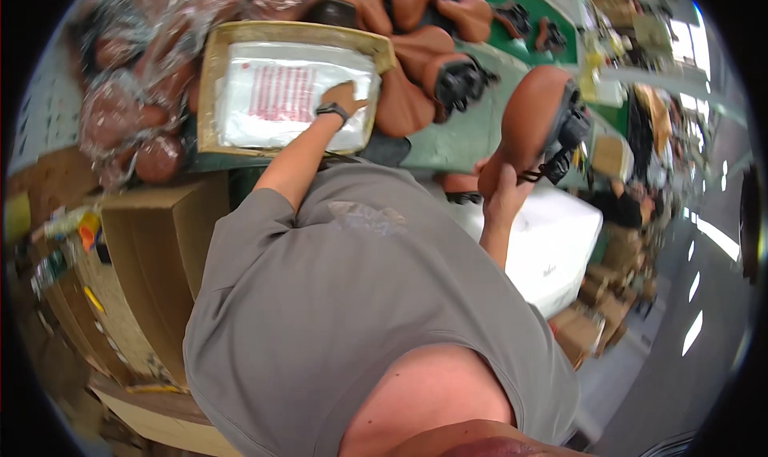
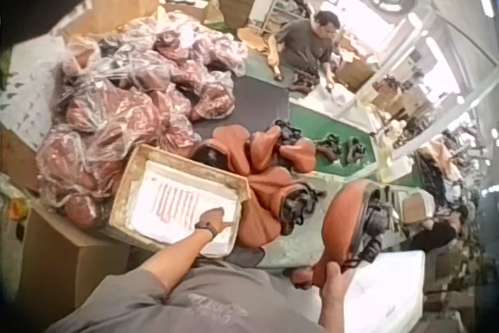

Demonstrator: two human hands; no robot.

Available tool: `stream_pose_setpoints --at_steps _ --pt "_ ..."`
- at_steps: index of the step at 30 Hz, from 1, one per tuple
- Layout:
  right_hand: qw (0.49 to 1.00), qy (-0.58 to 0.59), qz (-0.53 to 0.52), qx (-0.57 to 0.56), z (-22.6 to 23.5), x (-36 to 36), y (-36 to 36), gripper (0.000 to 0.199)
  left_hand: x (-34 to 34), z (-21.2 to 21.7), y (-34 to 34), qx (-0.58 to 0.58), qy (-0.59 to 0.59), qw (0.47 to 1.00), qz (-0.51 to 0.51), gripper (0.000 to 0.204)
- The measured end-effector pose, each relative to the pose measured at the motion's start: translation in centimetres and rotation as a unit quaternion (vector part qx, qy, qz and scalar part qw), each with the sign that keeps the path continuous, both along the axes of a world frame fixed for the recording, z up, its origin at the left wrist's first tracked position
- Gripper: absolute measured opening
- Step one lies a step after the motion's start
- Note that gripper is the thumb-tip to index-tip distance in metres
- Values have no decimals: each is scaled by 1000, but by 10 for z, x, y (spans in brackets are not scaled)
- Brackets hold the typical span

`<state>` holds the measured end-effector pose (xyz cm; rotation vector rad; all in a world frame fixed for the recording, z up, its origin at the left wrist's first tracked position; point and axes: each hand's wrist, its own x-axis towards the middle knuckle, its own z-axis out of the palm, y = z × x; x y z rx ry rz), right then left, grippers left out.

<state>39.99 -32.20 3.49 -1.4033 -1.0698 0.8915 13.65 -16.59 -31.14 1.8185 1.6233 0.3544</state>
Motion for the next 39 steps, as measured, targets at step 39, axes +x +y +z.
stream_pose_setpoints --at_steps 39 --pt "970 114 -50 -211 -134 30 -40 35 -6 -21 -44 47 39 996 64 25"
